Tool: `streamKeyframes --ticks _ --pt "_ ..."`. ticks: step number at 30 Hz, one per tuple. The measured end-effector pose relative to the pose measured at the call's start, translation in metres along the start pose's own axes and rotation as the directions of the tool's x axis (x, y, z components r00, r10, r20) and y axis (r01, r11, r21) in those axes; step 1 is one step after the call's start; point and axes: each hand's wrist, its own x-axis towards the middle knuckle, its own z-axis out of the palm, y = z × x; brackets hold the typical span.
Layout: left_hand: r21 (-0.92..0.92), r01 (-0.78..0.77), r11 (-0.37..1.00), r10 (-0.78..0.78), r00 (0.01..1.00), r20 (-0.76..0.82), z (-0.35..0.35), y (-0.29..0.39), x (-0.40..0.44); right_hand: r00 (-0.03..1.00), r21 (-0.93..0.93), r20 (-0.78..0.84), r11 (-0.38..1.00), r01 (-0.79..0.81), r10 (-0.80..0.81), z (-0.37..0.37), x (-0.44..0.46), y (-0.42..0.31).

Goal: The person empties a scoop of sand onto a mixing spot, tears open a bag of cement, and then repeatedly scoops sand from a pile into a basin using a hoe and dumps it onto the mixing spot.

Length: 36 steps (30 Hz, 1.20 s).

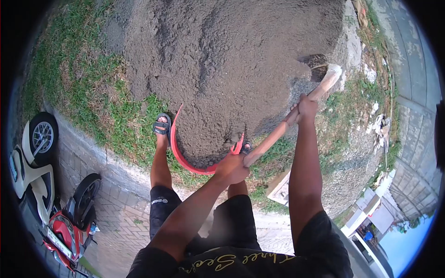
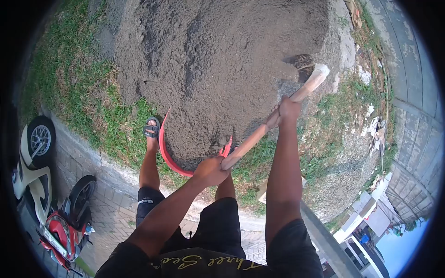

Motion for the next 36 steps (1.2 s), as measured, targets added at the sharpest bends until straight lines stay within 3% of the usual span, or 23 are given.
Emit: streamKeyframes --ticks 3,5,10,14,16,18,20,22,23,25,26,30,33,35,36 --pt "-0.006 0.185 0.983 -0.185 0.98 -0.078 0.025 -0.047 -0.052 0.956 -0.032 0.083 0.96 -0.279 0.28 0.038 -0.038 0.082" --pt "0.018 0.318 0.948 -0.316 0.947 -0.06 0.03 -0.068 -0.098 0.937 0.005 0.14 0.946 -0.324 0.32 0.051 -0.082 0.127" --pt "0.189 0.492 0.85 -0.512 0.855 0.077 0.001 -0.061 -0.208 0.841 0.053 0.236 0.857 -0.512 0.487 0.05 -0.196 0.154" --pt "0.149 0.555 0.819 -0.569 0.819 0.076 -0.021 -0.03 -0.246 0.803 -0.004 0.232 0.826 -0.563 0.548 0.054 -0.236 0.135" --pt "0.081 0.514 0.854 -0.517 0.856 0.019 -0.017 -0.032 -0.247 0.8 -0.003 0.261 0.829 -0.559 0.54 0.055 -0.236 0.114" --pt "0.054 0.463 0.885 -0.463 0.886 -0.009 -0.016 -0.032 -0.222 0.876 0.061 0.292 0.906 -0.419 0.385 0.067 -0.209 0.078" --pt "-0.05 0.368 0.929 -0.371 0.924 -0.091 -0.017 -0.028 -0.184 0.883 0.042 0.34 0.933 -0.357 0.323 0.083 -0.166 0.043" --pt "-0.174 0.241 0.955 -0.272 0.945 -0.181 -0.036 -0.007 -0.135 0.874 0.074 0.427 0.954 -0.29 0.232 0.101 -0.118 0.009" --pt "-0.207 0.096 0.974 -0.15 0.952 -0.266 -0.043 -0.005 -0.109 0.863 0.113 0.46 0.95 -0.292 0.21 0.103 -0.106 -0.01" --pt "-0.054 0.125 0.991 -0.136 0.935 -0.329 -0.085 0.027 -0.067 0.873 0.075 0.455 0.969 -0.234 0.176 0.094 -0.1 -0.03" --pt "0.049 0.053 0.997 -0.029 0.911 -0.411 -0.105 0.034 -0.051 0.877 0.022 0.457 0.984 -0.175 0.146 0.088 -0.097 -0.033" --pt "0.307 0.175 0.935 0.009 0.857 -0.515 -0.189 0.101 -0.039 0.846 0.024 0.448 0.942 -0.334 0.289 0.038 -0.111 0.038" --pt "0.438 0.257 0.862 0.027 0.838 -0.544 -0.234 0.106 -0.029 0.783 -0.079 0.396 0.867 -0.492 0.48 -0.005 -0.127 0.123" --pt "0.258 0.263 0.93 -0.096 0.85 -0.518 -0.248 0.126 -0.037 0.752 -0.141 0.267 0.796 -0.589 0.603 -0.029 -0.132 0.186" --pt "0.017 0.129 0.992 -0.104 0.866 -0.488 -0.254 0.121 -0.041 0.749 -0.122 0.259 0.79 -0.601 0.61 -0.04 -0.131 0.215"
